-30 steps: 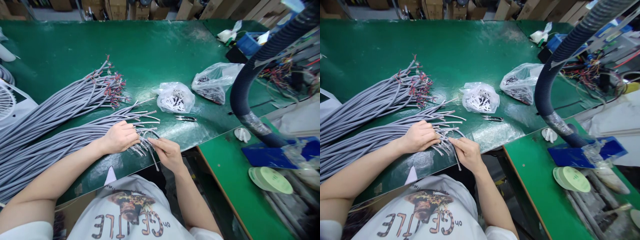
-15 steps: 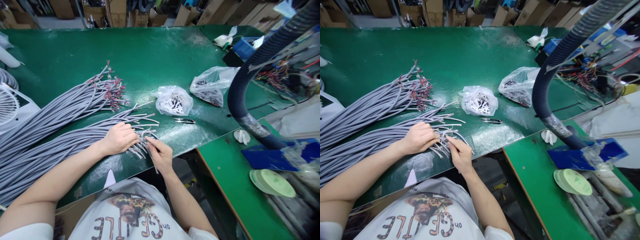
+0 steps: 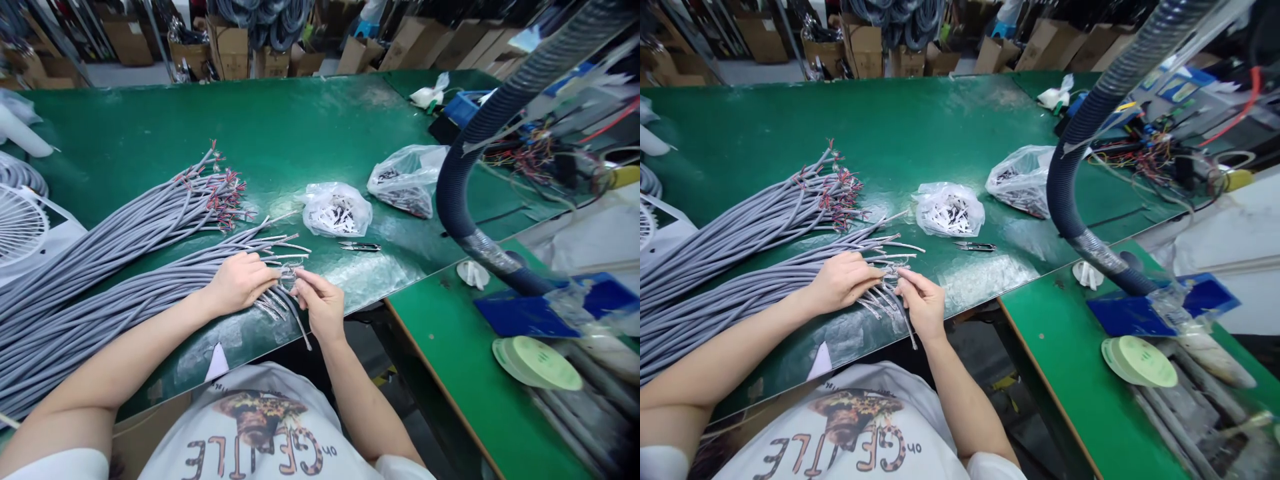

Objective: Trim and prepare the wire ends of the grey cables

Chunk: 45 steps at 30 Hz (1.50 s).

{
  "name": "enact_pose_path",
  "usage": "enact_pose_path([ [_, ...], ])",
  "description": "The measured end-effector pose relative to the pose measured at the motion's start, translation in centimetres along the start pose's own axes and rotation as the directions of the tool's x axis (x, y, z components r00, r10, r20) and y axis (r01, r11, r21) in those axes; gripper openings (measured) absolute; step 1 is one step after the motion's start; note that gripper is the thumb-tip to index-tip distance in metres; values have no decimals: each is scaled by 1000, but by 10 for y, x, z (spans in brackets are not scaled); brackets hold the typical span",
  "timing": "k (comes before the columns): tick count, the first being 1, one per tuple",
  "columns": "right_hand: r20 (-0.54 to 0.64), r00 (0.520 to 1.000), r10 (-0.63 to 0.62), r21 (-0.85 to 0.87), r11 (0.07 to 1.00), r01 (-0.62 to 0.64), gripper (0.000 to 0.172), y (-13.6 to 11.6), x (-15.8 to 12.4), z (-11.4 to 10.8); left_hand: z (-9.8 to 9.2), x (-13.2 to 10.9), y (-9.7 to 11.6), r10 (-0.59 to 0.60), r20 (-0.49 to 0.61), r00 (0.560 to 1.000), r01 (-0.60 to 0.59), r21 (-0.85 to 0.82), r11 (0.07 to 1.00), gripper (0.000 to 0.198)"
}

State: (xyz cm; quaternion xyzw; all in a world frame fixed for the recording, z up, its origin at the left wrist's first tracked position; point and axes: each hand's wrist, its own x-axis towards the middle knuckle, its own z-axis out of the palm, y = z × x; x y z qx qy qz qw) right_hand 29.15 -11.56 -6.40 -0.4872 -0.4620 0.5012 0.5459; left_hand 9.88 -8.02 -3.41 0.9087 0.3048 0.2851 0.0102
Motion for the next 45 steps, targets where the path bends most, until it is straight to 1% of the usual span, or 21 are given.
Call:
enact_pose_path([
  [4, -1, 1000, -16, -17, 1000, 16, 24, -5, 2, 0, -4, 12, 4, -73, 12, 997, 74, -151, 986, 14],
  [8, 30, 999, -44, -48, 998, 45, 24, -7, 5, -1, -5, 22, 9, -158, 2, 987, 154, -248, 957, 11],
  [12, 58, 995, -78, -99, 992, 84, 22, -5, 7, -2, 4, 22, 11, -236, -11, 972, 221, -307, 926, 9],
  [16, 66, 985, -162, -190, 967, 172, 20, -4, 8, -2, 14, 18, 10, -287, -26, 957, 260, -357, 897, 7],
  [18, 71, 979, -189, -233, 952, 201, 19, -3, 9, -3, 16, 16, 10, -288, -37, 957, 255, -369, 894, 8],
  [20, 73, 977, -201, -270, 939, 213, 19, -2, 12, -4, 16, 14, 10, -265, -29, 964, 236, -370, 899, 8],
  [23, 47, 980, -194, -297, 934, 199, 19, 1, 17, -5, 12, 13, 8, -200, 29, 979, 196, -381, 903, 9],
  [26, 21, 990, -137, -255, 957, 138, 21, 2, 22, -4, 6, 13, 7, -164, 62, 985, 174, -433, 884, 10],
  [29, 5, 996, -91, -186, 978, 90, 23, 3, 28, -7, 0, 13, 6, -134, 49, 990, 140, -501, 854, 11],
  [32, -128, 989, -75, -78, 995, 65, 25, -1, 37, -16, -3, 13, 5, -103, 55, 993, 116, -582, 805, 13],
  [33, -174, 982, -67, -32, 998, 63, 26, -4, 40, -21, -3, 13, 3, -127, 54, 990, 134, -613, 779, 13],
  [35, -206, 978, -45, 64, 996, 59, 28, -12, 42, -29, -3, 13, -2, -243, 42, 969, 206, -682, 701, 14],
  [37, -145, 989, -1, 160, 987, 24, 29, -20, 41, -35, -2, 13, -8, -393, 32, 919, 277, -763, 584, 16],
  [39, -20, 997, 72, 233, 970, -66, 28, -26, 37, -36, 0, 14, -14, -514, 38, 857, 309, -836, 453, 20],
  [40, 56, 992, 113, 250, 960, -124, 28, -29, 34, -35, 1, 14, -16, -556, 50, 830, 316, -863, 394, 22],
  [42, 207, 962, 178, 252, 940, -229, 29, -31, 31, -29, 2, 14, -19, -610, 79, 789, 324, -896, 303, 24],
  [43, 275, 941, 199, 240, 933, -267, 31, -32, 30, -25, 2, 14, -20, -625, 92, 775, 327, -905, 272, 24],
  [45, 377, 901, 213, 204, 930, -305, 37, -33, 32, -17, 1, 14, -20, -634, 107, 766, 322, -917, 234, 25],
])
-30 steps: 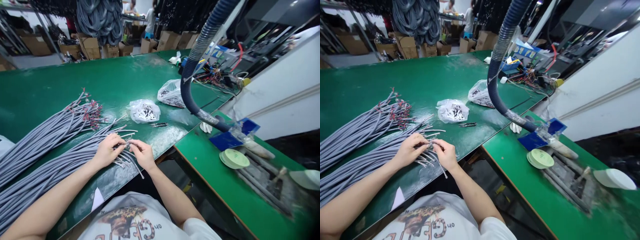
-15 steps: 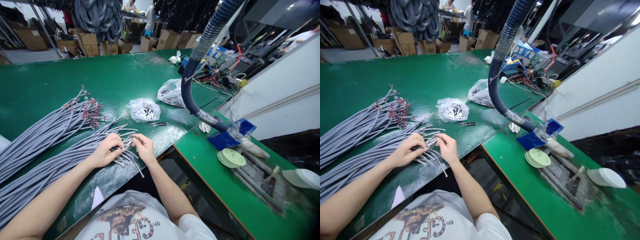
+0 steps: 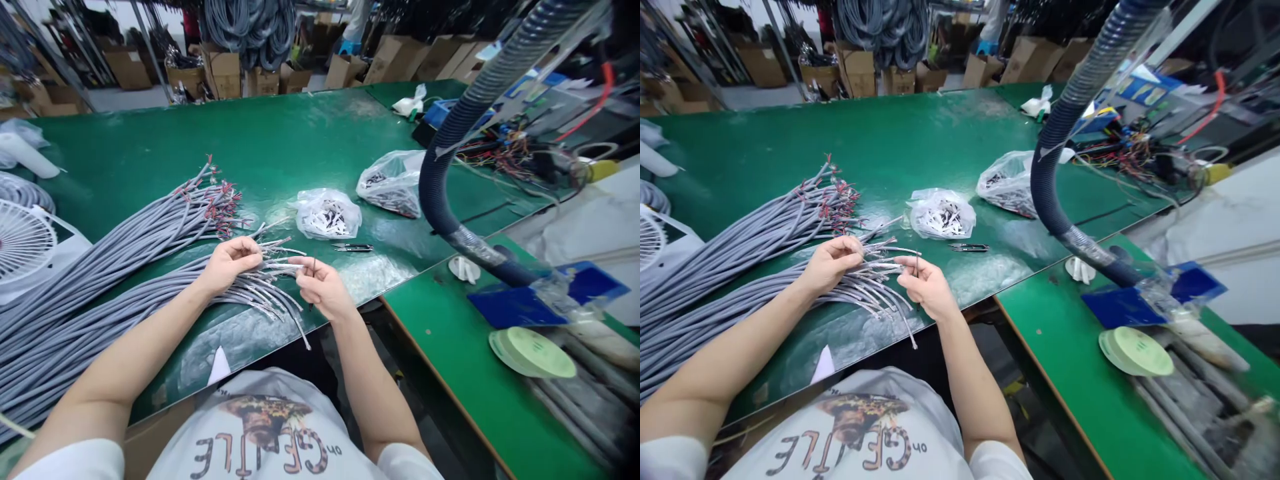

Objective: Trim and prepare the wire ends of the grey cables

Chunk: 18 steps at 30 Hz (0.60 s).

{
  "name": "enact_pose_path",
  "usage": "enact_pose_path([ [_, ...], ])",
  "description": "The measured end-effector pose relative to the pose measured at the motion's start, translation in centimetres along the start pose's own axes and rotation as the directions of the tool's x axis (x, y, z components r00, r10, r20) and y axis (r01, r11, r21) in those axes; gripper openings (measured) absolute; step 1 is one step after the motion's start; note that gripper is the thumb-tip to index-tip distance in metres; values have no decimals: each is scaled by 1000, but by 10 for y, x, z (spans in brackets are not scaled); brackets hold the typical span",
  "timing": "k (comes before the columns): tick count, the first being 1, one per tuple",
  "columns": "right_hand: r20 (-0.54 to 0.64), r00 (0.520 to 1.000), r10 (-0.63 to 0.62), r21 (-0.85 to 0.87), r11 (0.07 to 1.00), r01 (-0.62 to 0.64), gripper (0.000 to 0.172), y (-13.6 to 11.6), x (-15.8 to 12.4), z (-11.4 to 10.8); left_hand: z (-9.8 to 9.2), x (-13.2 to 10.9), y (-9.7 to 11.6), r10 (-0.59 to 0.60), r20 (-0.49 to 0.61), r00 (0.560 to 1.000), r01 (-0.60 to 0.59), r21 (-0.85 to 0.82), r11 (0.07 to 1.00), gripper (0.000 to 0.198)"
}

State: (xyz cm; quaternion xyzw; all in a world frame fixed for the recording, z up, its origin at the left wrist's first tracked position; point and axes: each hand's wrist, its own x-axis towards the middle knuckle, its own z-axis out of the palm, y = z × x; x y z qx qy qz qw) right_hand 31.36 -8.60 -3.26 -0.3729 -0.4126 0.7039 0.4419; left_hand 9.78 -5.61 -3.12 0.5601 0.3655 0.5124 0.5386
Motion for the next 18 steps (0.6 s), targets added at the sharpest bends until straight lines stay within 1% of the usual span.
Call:
enact_pose_path([
  [2, 30, 999, -24, -45, 999, 25, 39, -1, 4, 4, 0, 0, 2, -2, -1, 1000, 2, -21, 1000, 26],
  [3, 13, 997, -70, -69, 995, 70, 38, -3, 6, 4, 0, 0, 3, 1, 2, 1000, 0, -28, 1000, 27],
  [4, -20, 990, -142, -98, 985, 139, 36, -5, 5, 4, -1, 0, 4, 4, 5, 1000, -4, -34, 999, 27],
  [5, -63, 970, -236, -139, 964, 225, 32, -8, 4, 3, -1, 0, 4, 6, 3, 1000, -6, -41, 999, 28],
  [6, -98, 935, -342, -206, 926, 317, 27, -12, 1, 2, -1, 1, 5, 7, 0, 1000, -7, -48, 999, 28],
  [7, -104, 888, -447, -300, 866, 401, 23, -16, -3, 2, -1, 1, 5, 7, 2, 1000, -7, -55, 998, 28],
  [8, -65, 843, -534, -413, 783, 464, 22, -22, -7, 2, -1, 2, 4, 6, 8, 1000, -6, -61, 998, 28],
  [9, 12, 810, -586, -528, 684, 503, 22, -28, -10, 3, -1, 2, 4, 4, 19, 1000, -2, -67, 998, 27],
  [10, 116, 798, -592, -627, 579, 521, 26, -34, -12, 4, -1, 2, 3, 3, 33, 999, 0, -72, 997, 25],
  [12, 308, 809, -500, -752, 393, 529, 43, -47, -12, 9, 0, 2, 3, 5, 64, 998, -1, -76, 997, 22],
  [14, 417, 826, -380, -813, 250, 526, 57, -57, -4, 16, 1, 1, 5, 5, 79, 997, 1, -75, 997, 23],
  [15, 452, 829, -329, -832, 179, 525, 59, -61, 0, 20, 1, 1, 6, 3, 83, 997, 3, -71, 997, 24],
  [16, 478, 831, -283, -846, 106, 523, 59, -64, 5, 24, 1, 1, 6, 0, 88, 996, 6, -65, 998, 24],
  [17, 499, 833, -237, -853, 32, 520, 55, -66, 9, 29, 1, 0, 7, -3, 94, 996, 8, -59, 998, 25],
  [18, 515, 835, -193, -854, -34, 519, 46, -68, 12, 33, 0, 0, 8, -3, 102, 995, 9, -55, 998, 24],
])
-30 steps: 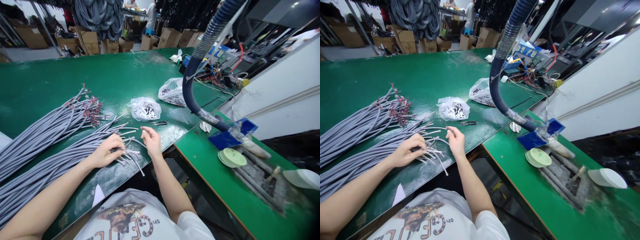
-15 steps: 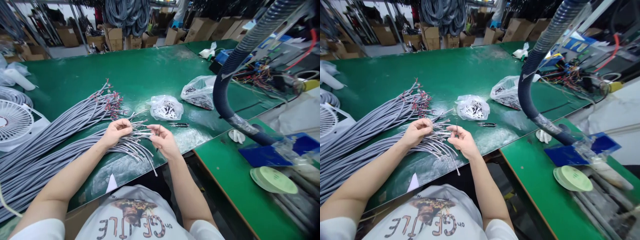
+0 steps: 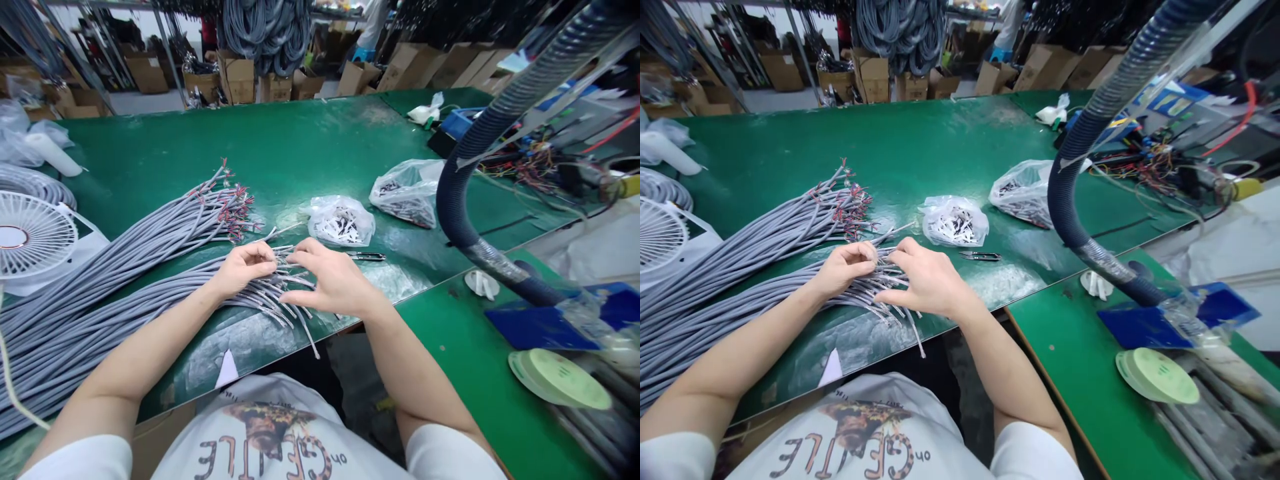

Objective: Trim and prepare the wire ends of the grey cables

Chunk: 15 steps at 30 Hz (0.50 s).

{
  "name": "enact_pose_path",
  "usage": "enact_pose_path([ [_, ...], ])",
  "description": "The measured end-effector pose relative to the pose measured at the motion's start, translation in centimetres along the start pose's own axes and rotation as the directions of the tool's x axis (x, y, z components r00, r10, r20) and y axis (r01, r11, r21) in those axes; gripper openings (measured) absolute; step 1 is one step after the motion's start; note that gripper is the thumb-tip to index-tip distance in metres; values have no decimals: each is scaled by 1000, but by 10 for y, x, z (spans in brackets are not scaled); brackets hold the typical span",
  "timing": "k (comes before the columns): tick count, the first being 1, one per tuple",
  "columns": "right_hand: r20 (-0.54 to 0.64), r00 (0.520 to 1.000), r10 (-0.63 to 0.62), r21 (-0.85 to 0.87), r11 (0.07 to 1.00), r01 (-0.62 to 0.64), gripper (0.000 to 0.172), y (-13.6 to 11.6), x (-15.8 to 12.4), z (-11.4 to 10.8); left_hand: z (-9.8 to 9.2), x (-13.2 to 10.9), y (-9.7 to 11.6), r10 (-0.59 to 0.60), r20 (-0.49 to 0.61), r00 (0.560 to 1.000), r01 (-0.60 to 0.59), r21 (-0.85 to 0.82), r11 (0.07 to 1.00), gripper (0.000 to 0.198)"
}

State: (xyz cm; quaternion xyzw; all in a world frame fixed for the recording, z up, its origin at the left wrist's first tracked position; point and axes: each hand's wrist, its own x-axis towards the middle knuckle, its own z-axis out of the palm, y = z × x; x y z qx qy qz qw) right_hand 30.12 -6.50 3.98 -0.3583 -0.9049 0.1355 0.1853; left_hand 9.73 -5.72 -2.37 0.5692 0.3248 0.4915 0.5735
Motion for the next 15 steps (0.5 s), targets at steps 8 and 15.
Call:
enact_pose_path([
  [8, 260, 958, -121, 183, 980, 74, 28, 0, 19, -3, -2, -3, -1, -77, 100, 992, 79, -10, 997, 25],
  [15, 288, 957, -36, 661, 731, -171, 34, 32, 25, 29, -7, -1, 3, -120, 94, 988, 142, -268, 953, 30],
])
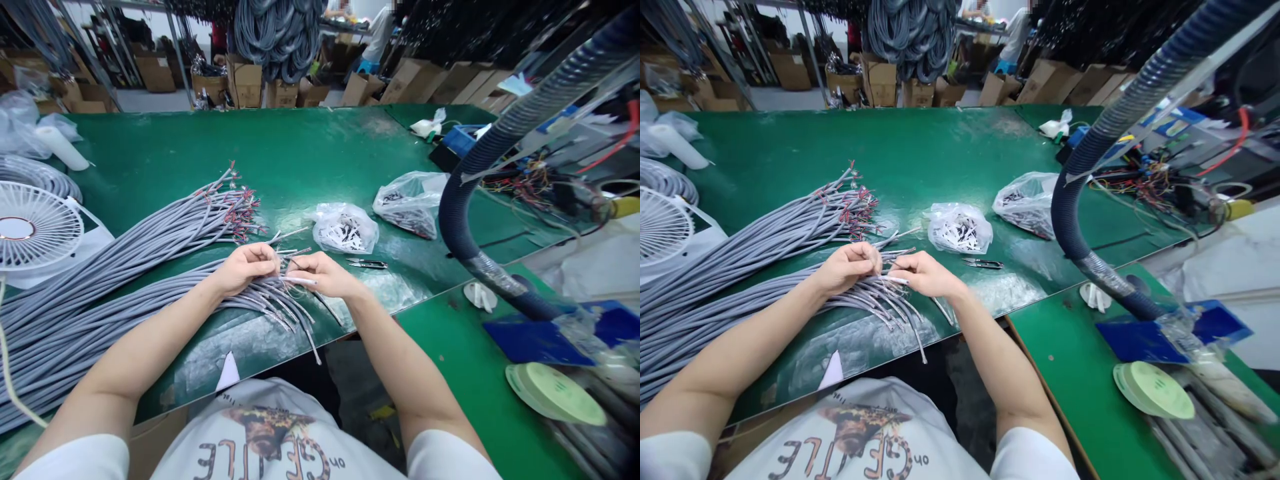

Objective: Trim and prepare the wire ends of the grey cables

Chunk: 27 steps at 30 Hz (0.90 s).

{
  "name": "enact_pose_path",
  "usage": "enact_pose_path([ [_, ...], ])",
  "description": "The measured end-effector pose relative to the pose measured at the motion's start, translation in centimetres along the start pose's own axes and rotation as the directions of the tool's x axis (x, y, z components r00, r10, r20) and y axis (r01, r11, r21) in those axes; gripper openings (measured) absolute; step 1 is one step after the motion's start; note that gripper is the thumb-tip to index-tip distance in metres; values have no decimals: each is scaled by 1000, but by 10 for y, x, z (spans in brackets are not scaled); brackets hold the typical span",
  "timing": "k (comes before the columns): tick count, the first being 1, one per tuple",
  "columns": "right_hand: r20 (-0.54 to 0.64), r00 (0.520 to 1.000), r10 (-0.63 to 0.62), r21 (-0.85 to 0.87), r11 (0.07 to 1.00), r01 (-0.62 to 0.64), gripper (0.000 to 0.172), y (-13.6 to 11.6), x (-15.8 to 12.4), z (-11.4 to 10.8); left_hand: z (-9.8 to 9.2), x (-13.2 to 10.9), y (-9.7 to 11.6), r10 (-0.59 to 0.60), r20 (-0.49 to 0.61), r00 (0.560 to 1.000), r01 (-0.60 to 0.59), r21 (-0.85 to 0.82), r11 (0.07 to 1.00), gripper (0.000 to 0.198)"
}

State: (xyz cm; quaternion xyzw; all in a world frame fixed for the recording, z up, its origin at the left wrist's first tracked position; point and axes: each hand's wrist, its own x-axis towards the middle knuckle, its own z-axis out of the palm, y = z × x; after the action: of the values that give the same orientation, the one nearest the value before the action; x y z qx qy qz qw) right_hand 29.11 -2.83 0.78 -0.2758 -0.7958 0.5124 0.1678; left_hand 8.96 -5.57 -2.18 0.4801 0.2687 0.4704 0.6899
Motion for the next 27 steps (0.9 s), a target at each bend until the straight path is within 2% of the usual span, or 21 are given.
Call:
enact_pose_path([
  [3, -177, 984, 14, -54, 998, -23, 35, 12, -4, 9, 0, 2, 3, -23, -64, 998, 16, -117, 993, 30],
  [5, -319, 948, -4, -115, 993, -35, 33, 14, -12, 13, 0, 4, 4, -41, -107, 993, 24, -155, 988, 30],
  [7, -500, 865, -33, -128, 991, -36, 21, 10, -22, 14, 1, 5, 4, -50, -139, 989, 26, -168, 985, 30],
  [9, -672, 733, -103, -155, 988, -4, 10, 2, -34, 14, 2, 6, 4, -53, -155, 986, 27, -168, 985, 30],
  [10, -714, 681, -163, -202, 979, 22, 12, -5, -39, 13, 2, 6, 3, -56, -159, 986, 29, -165, 986, 30],
  [11, -712, 659, -242, -280, 959, 50, 17, -12, -43, 12, 2, 6, 3, -59, -161, 985, 32, -161, 986, 30],
  [12, -666, 668, -332, -383, 921, 76, 21, -19, -46, 11, 2, 6, 2, -63, -161, 985, 38, -155, 987, 30],
  [14, -475, 740, -476, -618, 779, 106, 28, -34, -47, 10, 3, 6, 1, -70, -156, 985, 49, -134, 990, 29],
  [15, -363, 782, -507, -726, 680, 104, 29, -40, -45, 10, 3, 6, 0, -73, -155, 985, 55, -121, 991, 29],
  [18, -130, 885, -447, -923, 381, 57, 17, -52, -33, 13, 5, 6, -2, -78, -160, 984, 66, -80, 995, 29],
  [20, -50, 936, -348, -952, 301, 61, 21, -55, -26, 14, 6, 6, -4, -70, -162, 984, 63, -51, 997, 31],
  [21, -28, 954, -298, -947, 313, 70, 24, -55, -23, 14, 8, 6, -5, -63, -157, 986, 59, -32, 998, 32],
  [23, -5, 980, -199, -900, 429, 82, 24, -53, -19, 10, 10, 5, -5, -52, -136, 989, 55, 15, 998, 34],
  [25, 8, 994, -112, -778, 623, 76, 21, -48, -16, 2, 11, 4, -5, -61, -101, 993, 67, 62, 996, 35],
  [27, 34, 998, -50, -567, 821, 61, 23, -40, -11, -8, 11, 3, -4, -81, -69, 994, 87, 85, 993, 35],
])
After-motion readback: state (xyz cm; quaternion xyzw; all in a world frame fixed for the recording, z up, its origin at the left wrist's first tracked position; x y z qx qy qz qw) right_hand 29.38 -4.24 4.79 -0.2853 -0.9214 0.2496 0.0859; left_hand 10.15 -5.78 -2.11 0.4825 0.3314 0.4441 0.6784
